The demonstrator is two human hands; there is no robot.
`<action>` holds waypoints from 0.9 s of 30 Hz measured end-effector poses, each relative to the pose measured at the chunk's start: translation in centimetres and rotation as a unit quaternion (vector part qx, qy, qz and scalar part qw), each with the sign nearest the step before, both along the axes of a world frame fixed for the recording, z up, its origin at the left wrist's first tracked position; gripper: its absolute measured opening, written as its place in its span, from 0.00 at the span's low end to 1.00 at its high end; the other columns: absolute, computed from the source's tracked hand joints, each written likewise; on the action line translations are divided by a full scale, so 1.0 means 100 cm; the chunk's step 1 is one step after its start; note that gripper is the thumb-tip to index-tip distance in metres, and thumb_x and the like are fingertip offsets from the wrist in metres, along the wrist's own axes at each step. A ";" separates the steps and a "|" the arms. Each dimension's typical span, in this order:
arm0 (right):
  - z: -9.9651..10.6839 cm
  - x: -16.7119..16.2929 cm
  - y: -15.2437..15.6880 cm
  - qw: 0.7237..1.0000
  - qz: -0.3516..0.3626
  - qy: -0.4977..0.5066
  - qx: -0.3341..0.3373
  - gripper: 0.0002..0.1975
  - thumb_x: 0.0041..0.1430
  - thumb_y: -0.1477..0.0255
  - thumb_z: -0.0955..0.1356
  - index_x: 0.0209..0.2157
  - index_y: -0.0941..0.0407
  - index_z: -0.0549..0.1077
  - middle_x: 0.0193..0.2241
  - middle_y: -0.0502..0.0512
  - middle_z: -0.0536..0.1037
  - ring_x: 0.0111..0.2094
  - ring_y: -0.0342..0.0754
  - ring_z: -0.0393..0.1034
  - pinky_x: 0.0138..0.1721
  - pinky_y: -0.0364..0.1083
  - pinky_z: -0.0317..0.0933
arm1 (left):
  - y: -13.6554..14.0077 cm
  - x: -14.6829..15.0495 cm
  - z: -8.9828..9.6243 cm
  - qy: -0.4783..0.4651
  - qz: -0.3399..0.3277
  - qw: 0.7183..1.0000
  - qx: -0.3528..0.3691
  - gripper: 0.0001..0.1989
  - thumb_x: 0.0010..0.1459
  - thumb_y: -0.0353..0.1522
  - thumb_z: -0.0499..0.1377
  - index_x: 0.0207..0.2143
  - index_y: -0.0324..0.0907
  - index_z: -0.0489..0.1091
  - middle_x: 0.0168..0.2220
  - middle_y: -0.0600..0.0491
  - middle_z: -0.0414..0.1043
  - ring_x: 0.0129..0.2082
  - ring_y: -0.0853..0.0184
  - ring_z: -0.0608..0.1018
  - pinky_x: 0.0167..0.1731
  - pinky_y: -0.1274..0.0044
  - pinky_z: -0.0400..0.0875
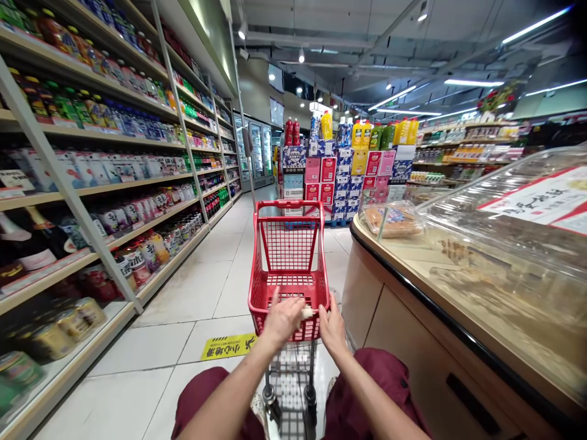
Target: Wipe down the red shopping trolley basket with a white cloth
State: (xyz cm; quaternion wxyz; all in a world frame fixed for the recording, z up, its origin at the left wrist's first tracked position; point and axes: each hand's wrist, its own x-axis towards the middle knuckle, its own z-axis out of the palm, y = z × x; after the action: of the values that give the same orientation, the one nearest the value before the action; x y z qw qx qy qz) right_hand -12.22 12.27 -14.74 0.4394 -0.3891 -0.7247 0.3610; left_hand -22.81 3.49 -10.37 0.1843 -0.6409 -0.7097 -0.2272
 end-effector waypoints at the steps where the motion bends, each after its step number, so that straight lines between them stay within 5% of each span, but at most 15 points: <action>1: 0.001 -0.002 0.000 1.000 0.000 -0.008 -0.012 0.30 0.56 0.61 0.56 0.57 0.61 0.55 0.53 0.63 0.65 0.51 0.53 0.62 0.50 0.51 0.57 | -0.009 -0.010 0.004 -0.015 0.019 1.000 -0.009 0.12 0.57 0.30 0.48 0.41 0.47 0.67 0.41 0.57 0.74 0.39 0.71 0.74 0.59 0.59 0.39; 7: 0.002 -0.014 -0.002 0.998 -0.025 -0.016 -0.056 0.29 0.54 0.66 0.53 0.57 0.61 0.55 0.49 0.62 0.69 0.47 0.54 0.66 0.46 0.50 0.59 | -0.046 -0.036 0.014 -0.039 0.089 0.994 -0.051 0.11 0.57 0.30 0.47 0.37 0.45 0.67 0.34 0.55 0.74 0.34 0.69 0.75 0.55 0.61 0.54; 11: -0.005 -0.007 0.020 0.994 -0.098 -0.020 -0.031 0.29 0.53 0.68 0.51 0.55 0.63 0.59 0.47 0.63 0.71 0.46 0.53 0.67 0.46 0.50 0.59 | -0.023 -0.002 0.006 -0.022 0.067 0.996 -0.056 0.09 0.56 0.29 0.48 0.34 0.45 0.67 0.29 0.56 0.73 0.31 0.70 0.74 0.53 0.65 0.58; 15: -0.005 0.019 0.073 0.993 -0.098 -0.060 0.009 0.28 0.52 0.70 0.51 0.52 0.62 0.64 0.44 0.61 0.73 0.44 0.51 0.68 0.46 0.49 0.59 | 0.005 0.034 -0.002 0.011 0.034 0.998 -0.051 0.11 0.55 0.25 0.47 0.35 0.43 0.67 0.30 0.55 0.74 0.32 0.70 0.75 0.54 0.66 0.57; 19: 0.013 0.035 0.114 0.987 -0.089 -0.104 0.079 0.25 0.52 0.71 0.52 0.47 0.61 0.68 0.42 0.62 0.74 0.44 0.51 0.67 0.45 0.49 0.60 | 0.012 0.032 -0.003 0.069 -0.033 0.997 -0.029 0.11 0.56 0.25 0.48 0.39 0.42 0.66 0.36 0.54 0.74 0.34 0.72 0.75 0.57 0.64 0.50; 22: 0.028 0.028 0.106 0.986 -0.067 -0.103 0.117 0.23 0.55 0.69 0.53 0.46 0.60 0.69 0.48 0.63 0.69 0.51 0.51 0.61 0.50 0.51 0.54 | 0.008 0.016 0.001 0.067 -0.061 0.996 0.012 0.12 0.58 0.28 0.48 0.42 0.45 0.66 0.41 0.55 0.74 0.38 0.74 0.75 0.59 0.63 0.40; 27: 0.031 0.011 0.047 0.969 0.085 -0.123 0.198 0.20 0.60 0.68 0.53 0.48 0.54 0.68 0.46 0.55 0.72 0.49 0.46 0.64 0.53 0.51 0.49 | 0.011 -0.001 0.006 0.070 -0.080 0.994 0.019 0.16 0.59 0.30 0.45 0.48 0.47 0.63 0.46 0.53 0.71 0.45 0.73 0.72 0.60 0.62 0.34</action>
State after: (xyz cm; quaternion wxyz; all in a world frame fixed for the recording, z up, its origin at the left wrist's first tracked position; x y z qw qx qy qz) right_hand -11.14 16.99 -11.59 0.3824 -0.2727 -0.8609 0.1959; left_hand -22.86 4.57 -9.77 0.2270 -0.7061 -0.6373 -0.2093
